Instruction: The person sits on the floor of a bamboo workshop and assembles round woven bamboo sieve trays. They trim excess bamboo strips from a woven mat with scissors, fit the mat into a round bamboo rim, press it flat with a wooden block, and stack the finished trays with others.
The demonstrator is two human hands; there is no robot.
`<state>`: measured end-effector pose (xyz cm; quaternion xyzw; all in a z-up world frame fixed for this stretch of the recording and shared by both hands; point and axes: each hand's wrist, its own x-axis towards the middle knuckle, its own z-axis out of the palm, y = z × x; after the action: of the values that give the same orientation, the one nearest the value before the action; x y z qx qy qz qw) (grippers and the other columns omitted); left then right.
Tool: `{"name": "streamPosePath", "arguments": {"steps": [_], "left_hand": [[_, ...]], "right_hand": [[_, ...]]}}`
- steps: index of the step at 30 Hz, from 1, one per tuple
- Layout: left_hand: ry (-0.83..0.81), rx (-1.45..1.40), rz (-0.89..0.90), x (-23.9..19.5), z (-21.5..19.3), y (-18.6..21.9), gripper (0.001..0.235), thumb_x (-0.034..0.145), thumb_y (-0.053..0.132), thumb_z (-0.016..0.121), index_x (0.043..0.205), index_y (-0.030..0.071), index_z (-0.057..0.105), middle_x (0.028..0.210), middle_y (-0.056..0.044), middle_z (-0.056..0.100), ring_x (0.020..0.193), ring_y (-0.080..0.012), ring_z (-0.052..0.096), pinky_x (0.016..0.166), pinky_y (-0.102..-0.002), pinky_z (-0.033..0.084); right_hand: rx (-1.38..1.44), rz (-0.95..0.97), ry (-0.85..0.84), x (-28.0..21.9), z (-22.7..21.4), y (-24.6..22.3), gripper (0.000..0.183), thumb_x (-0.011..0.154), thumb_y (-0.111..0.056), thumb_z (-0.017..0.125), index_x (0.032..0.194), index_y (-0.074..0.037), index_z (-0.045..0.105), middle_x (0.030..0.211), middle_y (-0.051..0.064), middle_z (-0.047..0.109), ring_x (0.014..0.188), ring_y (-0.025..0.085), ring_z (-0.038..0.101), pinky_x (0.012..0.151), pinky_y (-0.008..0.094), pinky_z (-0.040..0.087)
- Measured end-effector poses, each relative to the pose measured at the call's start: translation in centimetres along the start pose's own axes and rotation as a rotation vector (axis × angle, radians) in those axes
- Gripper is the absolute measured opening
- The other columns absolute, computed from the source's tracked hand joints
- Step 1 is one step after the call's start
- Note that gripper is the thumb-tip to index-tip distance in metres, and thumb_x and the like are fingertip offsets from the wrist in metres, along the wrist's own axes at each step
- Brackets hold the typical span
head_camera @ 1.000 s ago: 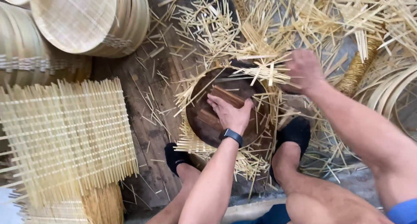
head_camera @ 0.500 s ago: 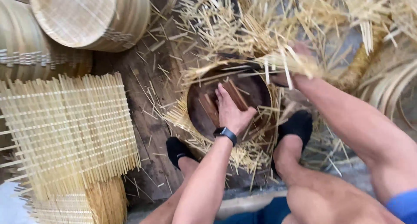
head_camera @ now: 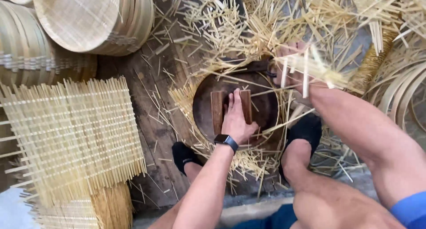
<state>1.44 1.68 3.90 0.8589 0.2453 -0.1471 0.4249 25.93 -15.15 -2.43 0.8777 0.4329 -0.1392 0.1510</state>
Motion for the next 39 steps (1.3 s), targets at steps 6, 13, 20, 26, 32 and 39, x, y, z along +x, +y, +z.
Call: {"name": "streamPosePath", "arguments": {"steps": [6, 13, 20, 26, 32, 39], "left_hand": [[-0.101, 0.152, 0.124, -1.1, -0.8, -0.5, 0.119, 0.061, 0.005, 0.074, 0.161, 0.007, 0.008, 0.162, -0.021, 0.039, 0.154, -0.0461, 0.02, 0.123, -0.045, 0.028], [-0.123, 0.127, 0.071, -0.8, 0.0, -1.1, 0.102, 0.073, 0.006, 0.072, 0.161, 0.014, 0.022, 0.162, -0.02, 0.032, 0.151, -0.0441, 0.025, 0.123, -0.056, 0.025], [-0.169, 0.324, 0.194, -1.7, -0.8, -1.8, 0.094, 0.065, -0.005, 0.063, 0.151, 0.022, 0.04, 0.166, -0.014, 0.034, 0.154, -0.0373, 0.025, 0.121, -0.059, 0.024], [-0.11, 0.271, 0.212, -1.1, 0.0, -2.5, 0.082, 0.074, -0.002, 0.064, 0.151, 0.02, 0.045, 0.165, -0.012, 0.036, 0.153, -0.0362, 0.028, 0.121, -0.063, 0.022], [-0.232, 0.399, 0.229, -1.1, -1.7, -2.2, 0.087, 0.065, -0.003, 0.066, 0.147, 0.016, 0.047, 0.163, -0.012, 0.035, 0.153, -0.0345, 0.028, 0.12, -0.063, 0.024], [-0.272, 0.447, 0.302, -1.3, -1.5, -3.6, 0.076, 0.066, -0.003, 0.068, 0.137, 0.021, 0.061, 0.159, -0.003, 0.044, 0.15, -0.0283, 0.035, 0.119, -0.069, 0.022]], "right_hand": [[0.024, -0.031, -0.175, -2.2, 0.1, 2.2, 0.033, 0.087, -0.046, 0.066, 0.089, -0.014, 0.076, 0.093, 0.011, 0.071, 0.089, 0.025, 0.068, 0.086, 0.043, 0.058], [0.042, -0.047, 0.043, -0.9, 2.7, -1.3, 0.043, 0.081, -0.054, 0.064, 0.095, -0.015, 0.076, 0.091, 0.009, 0.072, 0.088, 0.024, 0.07, 0.084, 0.041, 0.059], [0.146, 0.04, -0.306, -1.0, 5.3, 2.9, 0.029, 0.097, -0.034, 0.051, 0.096, -0.011, 0.068, 0.086, 0.009, 0.07, 0.071, 0.02, 0.073, 0.06, 0.043, 0.062], [-0.121, -0.039, -0.081, -0.2, -0.1, -2.0, 0.063, 0.094, -0.067, 0.048, 0.084, -0.008, 0.067, 0.082, 0.003, 0.065, 0.073, 0.014, 0.061, 0.071, 0.034, 0.052], [0.0, -0.133, 0.105, 0.8, 3.3, -0.7, 0.025, 0.096, -0.018, 0.052, 0.072, -0.013, 0.06, 0.06, -0.001, 0.054, 0.06, 0.014, 0.052, 0.059, 0.035, 0.052], [0.161, -0.095, 0.527, -1.0, 3.4, -1.2, 0.026, 0.084, -0.034, 0.059, 0.079, -0.009, 0.061, 0.081, 0.009, 0.061, 0.079, 0.025, 0.06, 0.072, 0.038, 0.054]]}}
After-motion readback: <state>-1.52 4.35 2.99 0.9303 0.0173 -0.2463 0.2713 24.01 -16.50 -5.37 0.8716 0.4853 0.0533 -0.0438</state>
